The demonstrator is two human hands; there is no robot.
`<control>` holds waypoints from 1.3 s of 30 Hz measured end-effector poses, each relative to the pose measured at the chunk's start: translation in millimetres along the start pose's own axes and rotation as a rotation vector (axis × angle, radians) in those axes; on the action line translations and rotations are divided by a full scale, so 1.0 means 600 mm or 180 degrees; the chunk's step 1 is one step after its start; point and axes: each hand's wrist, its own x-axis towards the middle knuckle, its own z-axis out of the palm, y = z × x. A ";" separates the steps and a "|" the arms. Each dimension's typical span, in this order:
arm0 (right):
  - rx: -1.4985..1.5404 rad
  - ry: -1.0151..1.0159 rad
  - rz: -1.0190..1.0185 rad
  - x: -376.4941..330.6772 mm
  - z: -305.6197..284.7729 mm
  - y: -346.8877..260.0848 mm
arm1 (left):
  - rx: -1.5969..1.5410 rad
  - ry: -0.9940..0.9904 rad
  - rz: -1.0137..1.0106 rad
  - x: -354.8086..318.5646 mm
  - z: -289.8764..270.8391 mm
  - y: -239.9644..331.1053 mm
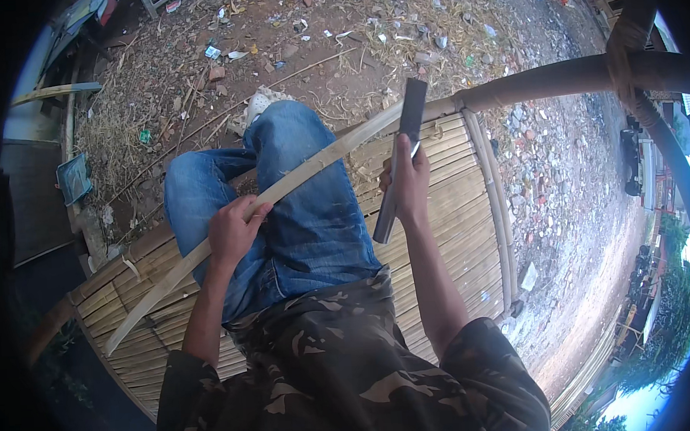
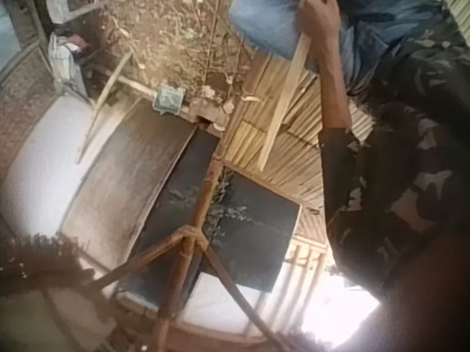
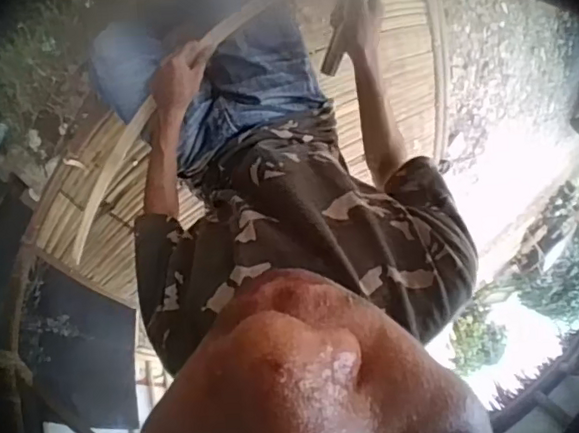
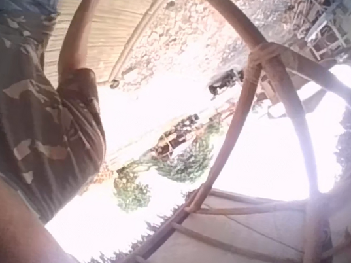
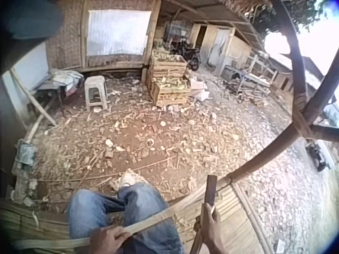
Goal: Shaving a strip of bamboo with a large knife or machete to smooth the surface.
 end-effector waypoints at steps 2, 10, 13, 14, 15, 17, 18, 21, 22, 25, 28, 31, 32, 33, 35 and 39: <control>0.0085 0.0456 -0.0355 0.004 0.014 0.012 | 0.0129 0.0148 0.0187 0.010 -0.005 0.009; 0.0117 0.0381 -0.0180 0.005 0.005 0.009 | 0.0111 0.0209 0.0216 0.008 0.002 0.003; -0.2262 -0.0418 -0.0319 0.010 -0.008 0.146 | 0.0193 -0.0042 0.0083 0.010 -0.008 0.007; -0.1984 -0.0807 0.0075 -0.024 0.006 0.114 | 0.0195 -0.0313 -0.0123 0.008 -0.009 0.003; -0.1697 -0.1189 0.0471 -0.050 0.022 0.077 | 0.0196 -0.0304 -0.0132 0.009 -0.009 -0.002; -0.0794 -0.0623 0.0393 -0.023 0.001 0.043 | 0.0044 -0.0111 -0.0026 0.005 -0.007 0.001; -0.0184 -0.0130 0.0129 -0.007 -0.004 0.027 | 0.0037 -0.0125 -0.0046 0.002 -0.003 0.005; -0.0126 0.0683 -0.0345 -0.016 0.033 0.038 | 0.0206 0.0131 0.0203 0.004 -0.007 0.004; -0.1636 -0.0310 0.0139 -0.029 0.042 0.056 | 0.0199 -0.0079 0.0063 0.006 -0.005 0.001; -0.1621 -0.1313 0.0638 -0.034 0.018 0.037 | 0.0086 -0.0145 0.0000 0.014 -0.004 -0.003; -0.0274 0.0193 -0.0272 0.006 0.001 0.007 | 0.0085 0.0085 0.0131 0.006 -0.002 0.003; -0.2414 -0.0615 -0.0286 0.004 0.005 0.129 | 0.0197 -0.0054 0.0110 0.010 -0.008 0.004; -0.2300 -0.0974 -0.0095 -0.046 0.032 0.105 | 0.0201 -0.0295 -0.0088 0.010 -0.008 -0.001; -0.2299 -0.0971 -0.0105 -0.041 0.030 0.083 | 0.0201 -0.0287 -0.0082 0.011 -0.006 -0.004; -0.0828 -0.0703 0.0388 -0.019 0.005 0.038 | -0.0035 0.0007 0.0022 0.004 -0.002 -0.003; -0.0462 0.0478 -0.0074 -0.019 0.030 0.045 | 0.0165 0.0206 0.0236 0.005 -0.002 -0.001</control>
